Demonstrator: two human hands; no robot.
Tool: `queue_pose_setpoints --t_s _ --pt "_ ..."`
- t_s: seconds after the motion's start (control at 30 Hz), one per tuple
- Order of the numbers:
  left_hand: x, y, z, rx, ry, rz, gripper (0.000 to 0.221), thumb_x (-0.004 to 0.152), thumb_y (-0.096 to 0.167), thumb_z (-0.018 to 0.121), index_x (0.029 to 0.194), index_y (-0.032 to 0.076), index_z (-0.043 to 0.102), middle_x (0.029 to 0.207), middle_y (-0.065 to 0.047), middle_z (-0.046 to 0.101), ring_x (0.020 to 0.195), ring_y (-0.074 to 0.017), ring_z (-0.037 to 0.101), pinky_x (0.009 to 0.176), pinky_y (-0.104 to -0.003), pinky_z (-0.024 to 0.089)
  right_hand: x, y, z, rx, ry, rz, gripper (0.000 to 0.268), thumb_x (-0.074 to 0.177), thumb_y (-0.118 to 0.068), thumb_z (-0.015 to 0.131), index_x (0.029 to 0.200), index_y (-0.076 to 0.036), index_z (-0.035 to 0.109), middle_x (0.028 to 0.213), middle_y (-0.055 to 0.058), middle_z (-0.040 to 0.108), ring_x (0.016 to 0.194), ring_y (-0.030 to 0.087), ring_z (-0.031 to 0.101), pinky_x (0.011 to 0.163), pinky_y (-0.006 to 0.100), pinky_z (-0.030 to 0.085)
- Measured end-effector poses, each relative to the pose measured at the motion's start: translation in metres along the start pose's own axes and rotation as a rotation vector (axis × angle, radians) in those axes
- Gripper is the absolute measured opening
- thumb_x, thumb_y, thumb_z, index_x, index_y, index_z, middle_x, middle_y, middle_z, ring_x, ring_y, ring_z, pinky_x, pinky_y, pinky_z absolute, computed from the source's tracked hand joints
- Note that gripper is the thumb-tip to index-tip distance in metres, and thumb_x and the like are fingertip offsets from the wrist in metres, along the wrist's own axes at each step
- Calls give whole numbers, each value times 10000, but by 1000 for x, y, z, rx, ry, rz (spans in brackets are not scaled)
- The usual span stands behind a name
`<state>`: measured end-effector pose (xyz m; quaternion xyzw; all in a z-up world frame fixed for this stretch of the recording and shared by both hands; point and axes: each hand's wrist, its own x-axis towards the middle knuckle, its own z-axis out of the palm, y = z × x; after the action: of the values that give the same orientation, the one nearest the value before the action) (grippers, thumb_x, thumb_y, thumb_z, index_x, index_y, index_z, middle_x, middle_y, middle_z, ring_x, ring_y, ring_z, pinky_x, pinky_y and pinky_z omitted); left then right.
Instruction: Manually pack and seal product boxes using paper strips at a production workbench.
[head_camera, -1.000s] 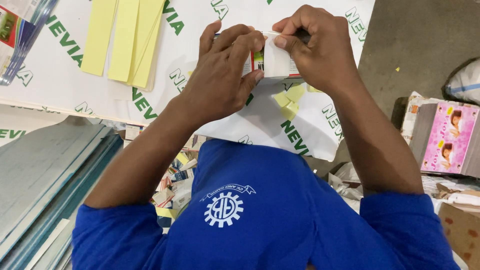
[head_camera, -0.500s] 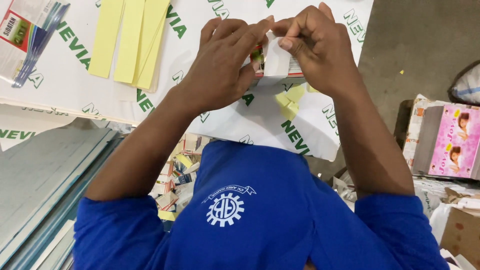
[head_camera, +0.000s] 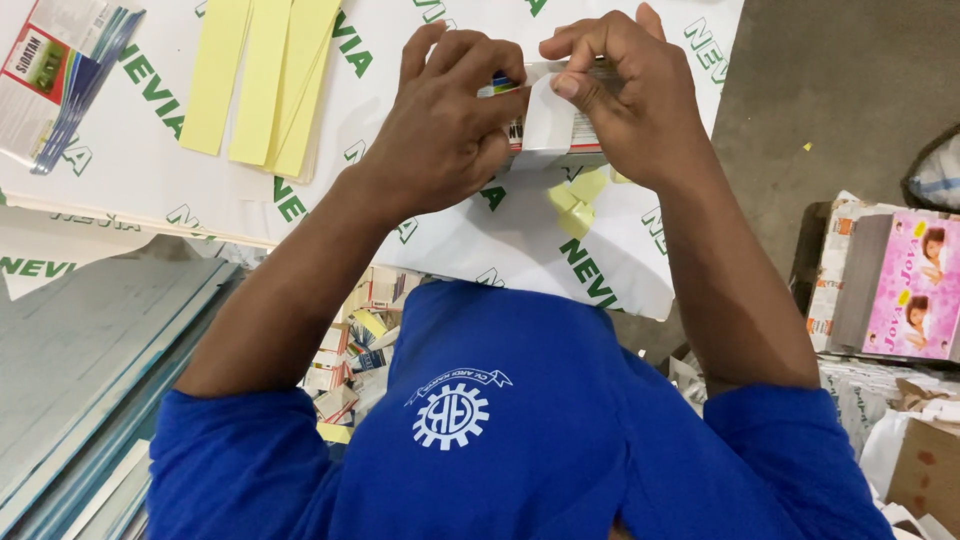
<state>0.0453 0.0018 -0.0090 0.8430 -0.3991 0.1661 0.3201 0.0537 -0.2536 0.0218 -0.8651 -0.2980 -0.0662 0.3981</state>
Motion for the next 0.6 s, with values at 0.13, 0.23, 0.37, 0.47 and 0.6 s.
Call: queue_pose_setpoints --t_s 0.13,0.23,0.37,0.47,0.6 --pt "0 -2 1 1 2 6 224 850 26 641 1034 86 753 1321 -57 569 1381 -271 456 1237 -539 227 0 -2 1 10 1 12 221 1124 -127 727 1017 -89 537 1276 47 764 1159 174 737 1321 550 223" --pt "0 -4 1 31 5 33 251 849 22 633 1048 99 764 1344 -57 566 1451 -275 420 1251 -536 222 0 -1 3 3 7 15 195 1106 -99 707 1016 -82 536 1275 51 771 1145 168 752 1319 536 234" --pt "0 -6 1 52 -8 64 181 870 21 622 995 81 737 1447 -58 571 1531 -285 372 1252 -537 220 4 -5 3 -31 -1 38 193 1105 -82 724 1023 -80 549 1259 65 775 946 147 746 1287 502 295" --pt "-1 -7 3 63 -18 72 150 889 28 632 997 71 727 1462 -50 598 1532 -276 389 1246 -535 225 6 -10 2 -46 5 38 205 1098 -61 744 1012 -68 558 1236 79 779 924 151 723 1163 457 381" --pt "-2 -9 5 25 -6 53 202 884 29 658 1062 71 743 1437 -40 645 1456 -244 483 1241 -523 242 10 -11 4 -60 5 32 233 1100 -52 766 969 -52 573 1169 69 791 981 166 666 895 359 511"
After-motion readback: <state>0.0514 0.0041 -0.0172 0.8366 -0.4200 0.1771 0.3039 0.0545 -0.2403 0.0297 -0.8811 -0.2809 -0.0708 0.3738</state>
